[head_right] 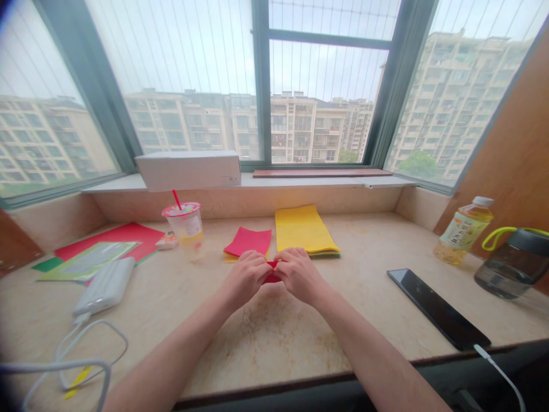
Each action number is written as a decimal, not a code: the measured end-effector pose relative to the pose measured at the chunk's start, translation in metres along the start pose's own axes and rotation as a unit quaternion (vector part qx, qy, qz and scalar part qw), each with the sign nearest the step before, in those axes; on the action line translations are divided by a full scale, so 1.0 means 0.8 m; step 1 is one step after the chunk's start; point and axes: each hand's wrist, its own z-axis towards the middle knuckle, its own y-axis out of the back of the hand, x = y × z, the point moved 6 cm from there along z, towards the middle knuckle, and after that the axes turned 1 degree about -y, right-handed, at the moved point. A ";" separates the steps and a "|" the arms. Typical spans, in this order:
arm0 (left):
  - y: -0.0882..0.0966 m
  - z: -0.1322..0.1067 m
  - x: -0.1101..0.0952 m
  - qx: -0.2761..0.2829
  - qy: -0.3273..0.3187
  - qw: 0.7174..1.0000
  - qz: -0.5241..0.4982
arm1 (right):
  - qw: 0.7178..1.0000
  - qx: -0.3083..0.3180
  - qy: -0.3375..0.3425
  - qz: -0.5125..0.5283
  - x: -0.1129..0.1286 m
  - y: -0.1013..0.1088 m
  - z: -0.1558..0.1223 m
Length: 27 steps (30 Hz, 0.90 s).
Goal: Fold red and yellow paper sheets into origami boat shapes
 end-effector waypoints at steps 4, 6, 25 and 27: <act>0.000 -0.001 0.008 -0.020 0.044 0.999 -0.016 | 1.000 -0.016 -0.017 -0.003 -0.007 -0.003 0.000; -0.001 -0.001 0.012 -0.023 0.059 0.998 -0.023 | 1.000 -0.020 -0.021 -0.002 -0.010 -0.005 0.000; -0.005 0.001 0.006 0.000 0.033 0.999 0.002 | 0.995 0.040 0.010 -0.089 -0.003 -0.010 0.001; -0.005 0.000 0.009 0.008 0.045 0.999 0.007 | 0.994 0.042 0.010 -0.098 -0.004 -0.010 0.001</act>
